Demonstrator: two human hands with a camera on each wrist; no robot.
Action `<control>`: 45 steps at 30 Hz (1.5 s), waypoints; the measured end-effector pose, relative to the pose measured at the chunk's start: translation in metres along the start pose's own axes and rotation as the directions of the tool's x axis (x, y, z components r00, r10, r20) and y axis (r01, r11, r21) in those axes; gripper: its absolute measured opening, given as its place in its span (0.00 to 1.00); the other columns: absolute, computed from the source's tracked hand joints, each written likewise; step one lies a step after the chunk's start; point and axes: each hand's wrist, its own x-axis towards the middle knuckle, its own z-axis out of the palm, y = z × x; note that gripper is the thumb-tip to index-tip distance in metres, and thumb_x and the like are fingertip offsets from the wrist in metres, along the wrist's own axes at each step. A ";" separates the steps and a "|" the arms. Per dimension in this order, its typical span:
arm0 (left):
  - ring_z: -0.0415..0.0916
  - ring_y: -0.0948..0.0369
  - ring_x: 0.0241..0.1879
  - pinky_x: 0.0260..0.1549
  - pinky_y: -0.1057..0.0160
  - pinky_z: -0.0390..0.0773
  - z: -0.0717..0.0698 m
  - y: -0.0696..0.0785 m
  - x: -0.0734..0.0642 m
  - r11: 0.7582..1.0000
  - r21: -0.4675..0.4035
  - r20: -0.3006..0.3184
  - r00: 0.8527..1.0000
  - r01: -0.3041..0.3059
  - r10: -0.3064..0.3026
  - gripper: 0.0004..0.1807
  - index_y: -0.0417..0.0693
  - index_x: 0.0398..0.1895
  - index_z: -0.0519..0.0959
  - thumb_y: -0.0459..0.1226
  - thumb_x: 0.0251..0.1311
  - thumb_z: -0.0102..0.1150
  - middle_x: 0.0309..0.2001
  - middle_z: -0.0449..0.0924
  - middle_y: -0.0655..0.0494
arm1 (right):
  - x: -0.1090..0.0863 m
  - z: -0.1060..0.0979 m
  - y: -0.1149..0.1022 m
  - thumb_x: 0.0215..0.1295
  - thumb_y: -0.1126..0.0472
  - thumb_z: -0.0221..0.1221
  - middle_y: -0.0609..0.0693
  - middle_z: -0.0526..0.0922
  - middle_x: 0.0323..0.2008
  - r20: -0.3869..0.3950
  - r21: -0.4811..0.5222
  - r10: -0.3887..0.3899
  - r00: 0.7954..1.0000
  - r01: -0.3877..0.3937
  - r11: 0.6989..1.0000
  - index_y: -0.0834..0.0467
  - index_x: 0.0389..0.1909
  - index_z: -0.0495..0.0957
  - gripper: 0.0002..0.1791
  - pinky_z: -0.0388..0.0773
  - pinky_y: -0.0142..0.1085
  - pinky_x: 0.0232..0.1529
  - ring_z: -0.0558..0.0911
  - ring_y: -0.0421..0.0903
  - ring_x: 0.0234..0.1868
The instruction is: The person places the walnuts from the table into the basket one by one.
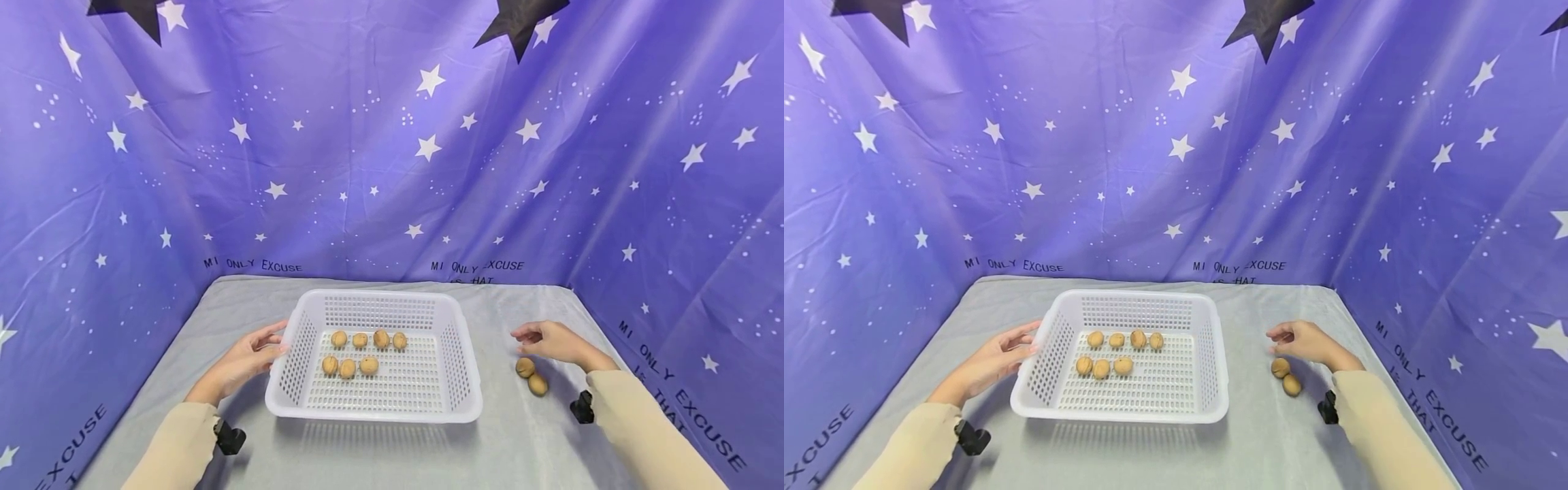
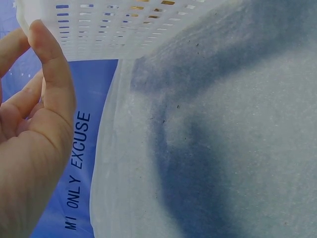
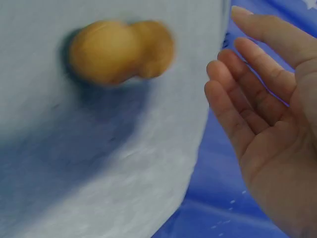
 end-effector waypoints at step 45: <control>0.78 0.50 0.51 0.47 0.56 0.82 0.000 0.000 0.000 1.000 -0.002 0.000 1.000 0.006 -0.006 0.39 0.39 0.79 0.52 0.33 0.69 0.59 0.62 0.66 0.29 | 0.038 -0.019 -0.076 0.60 0.51 0.72 0.53 0.85 0.48 0.036 -0.094 -0.116 0.993 0.119 0.988 0.63 0.53 0.82 0.26 0.81 0.44 0.50 0.83 0.50 0.48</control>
